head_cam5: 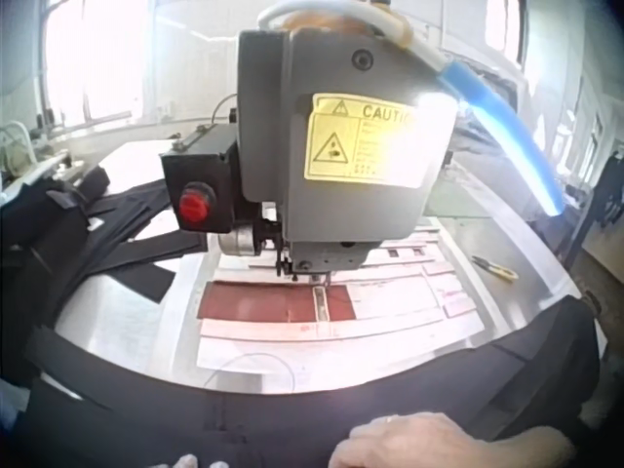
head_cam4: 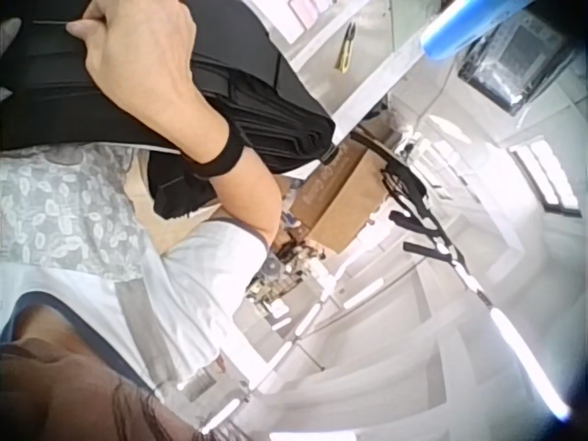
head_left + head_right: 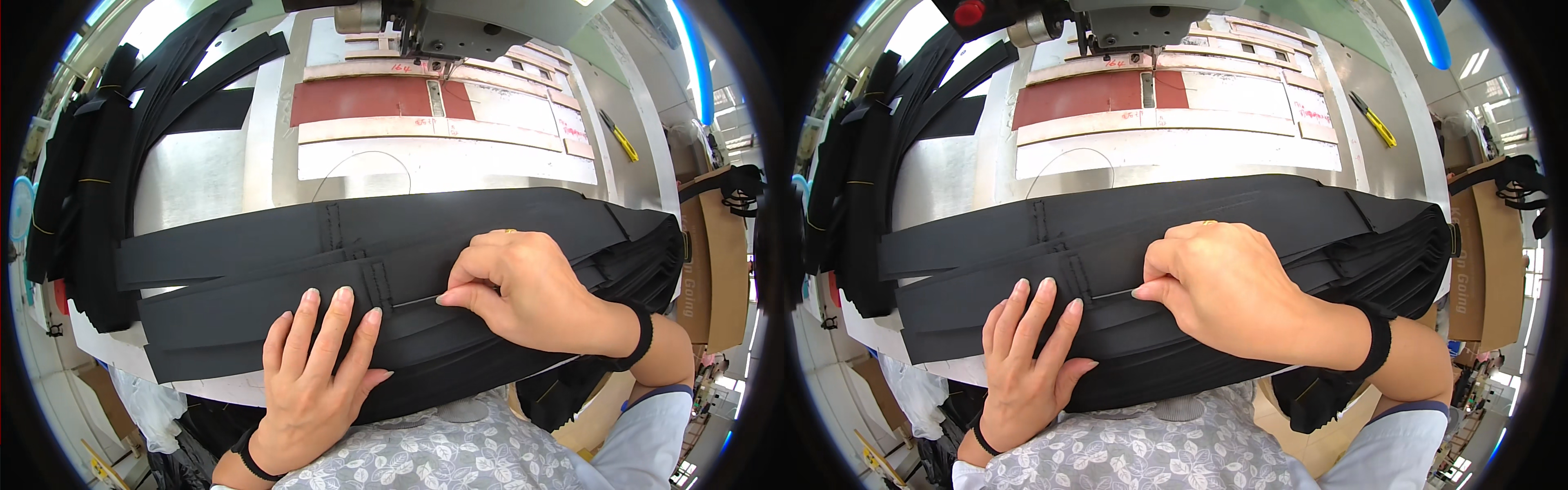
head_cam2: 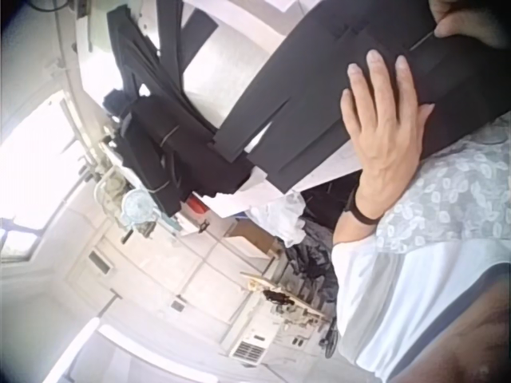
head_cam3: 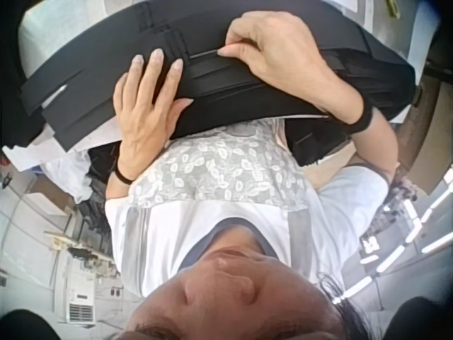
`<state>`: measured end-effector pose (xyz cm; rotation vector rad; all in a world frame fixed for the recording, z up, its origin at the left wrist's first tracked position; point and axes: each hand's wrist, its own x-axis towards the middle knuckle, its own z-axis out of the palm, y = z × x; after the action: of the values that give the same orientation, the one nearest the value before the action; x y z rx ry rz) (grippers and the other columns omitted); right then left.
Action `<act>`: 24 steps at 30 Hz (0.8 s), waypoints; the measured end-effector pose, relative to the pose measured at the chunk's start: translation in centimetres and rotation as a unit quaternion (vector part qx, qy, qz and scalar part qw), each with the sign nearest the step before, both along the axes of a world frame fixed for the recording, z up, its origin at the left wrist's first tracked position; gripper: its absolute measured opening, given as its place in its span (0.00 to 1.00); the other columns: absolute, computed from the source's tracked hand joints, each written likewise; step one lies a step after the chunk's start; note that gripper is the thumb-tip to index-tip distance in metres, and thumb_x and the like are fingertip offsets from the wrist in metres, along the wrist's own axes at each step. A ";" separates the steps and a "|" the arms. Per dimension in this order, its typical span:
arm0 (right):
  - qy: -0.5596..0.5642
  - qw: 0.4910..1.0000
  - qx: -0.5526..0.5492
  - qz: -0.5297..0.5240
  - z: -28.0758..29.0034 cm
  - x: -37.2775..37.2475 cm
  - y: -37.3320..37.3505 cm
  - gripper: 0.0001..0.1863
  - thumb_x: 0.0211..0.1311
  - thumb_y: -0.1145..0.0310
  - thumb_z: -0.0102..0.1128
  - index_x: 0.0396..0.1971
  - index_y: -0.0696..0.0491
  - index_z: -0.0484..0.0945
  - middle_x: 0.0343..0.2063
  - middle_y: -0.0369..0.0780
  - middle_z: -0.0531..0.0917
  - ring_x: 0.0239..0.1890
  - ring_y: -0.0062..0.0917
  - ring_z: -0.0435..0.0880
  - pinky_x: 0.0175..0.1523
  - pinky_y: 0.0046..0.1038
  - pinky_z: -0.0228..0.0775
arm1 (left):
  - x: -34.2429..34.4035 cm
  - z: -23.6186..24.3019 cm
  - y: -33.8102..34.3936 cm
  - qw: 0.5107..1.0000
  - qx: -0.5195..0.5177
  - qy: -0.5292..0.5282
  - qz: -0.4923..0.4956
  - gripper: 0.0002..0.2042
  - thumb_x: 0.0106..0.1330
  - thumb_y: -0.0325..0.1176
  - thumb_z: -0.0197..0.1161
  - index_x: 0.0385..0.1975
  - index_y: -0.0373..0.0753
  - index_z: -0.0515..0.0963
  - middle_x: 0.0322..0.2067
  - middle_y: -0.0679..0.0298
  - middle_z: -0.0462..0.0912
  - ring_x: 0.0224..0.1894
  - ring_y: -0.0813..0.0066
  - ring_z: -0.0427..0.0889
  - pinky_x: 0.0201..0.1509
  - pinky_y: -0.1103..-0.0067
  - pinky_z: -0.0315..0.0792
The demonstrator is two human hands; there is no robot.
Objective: The person uses a seam ripper to carefully remove stitches from a black fabric strap. They hold the strap steady with their left hand while guiding the tool with their right hand to cut the threads along the seam.
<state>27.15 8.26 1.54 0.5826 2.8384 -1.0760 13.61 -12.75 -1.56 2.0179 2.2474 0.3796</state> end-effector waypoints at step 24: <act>0.007 0.998 -0.057 -0.024 0.1 -1.0 0.2 0.09 0.55 0.68 0.65 0.22 0.58 0.81 0.15 0.45 0.79 0.20 0.38 0.80 0.29 0.34 0.70 | -0.1 0.3 0.1 1.000 -0.009 -0.010 -0.002 0.24 0.61 0.47 0.61 0.54 0.40 0.76 0.60 0.50 0.69 0.62 0.48 0.65 0.62 0.59 0.60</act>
<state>26.14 8.42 1.63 0.6380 2.7649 -1.2442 13.52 -12.60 -1.26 2.0006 2.2256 0.3773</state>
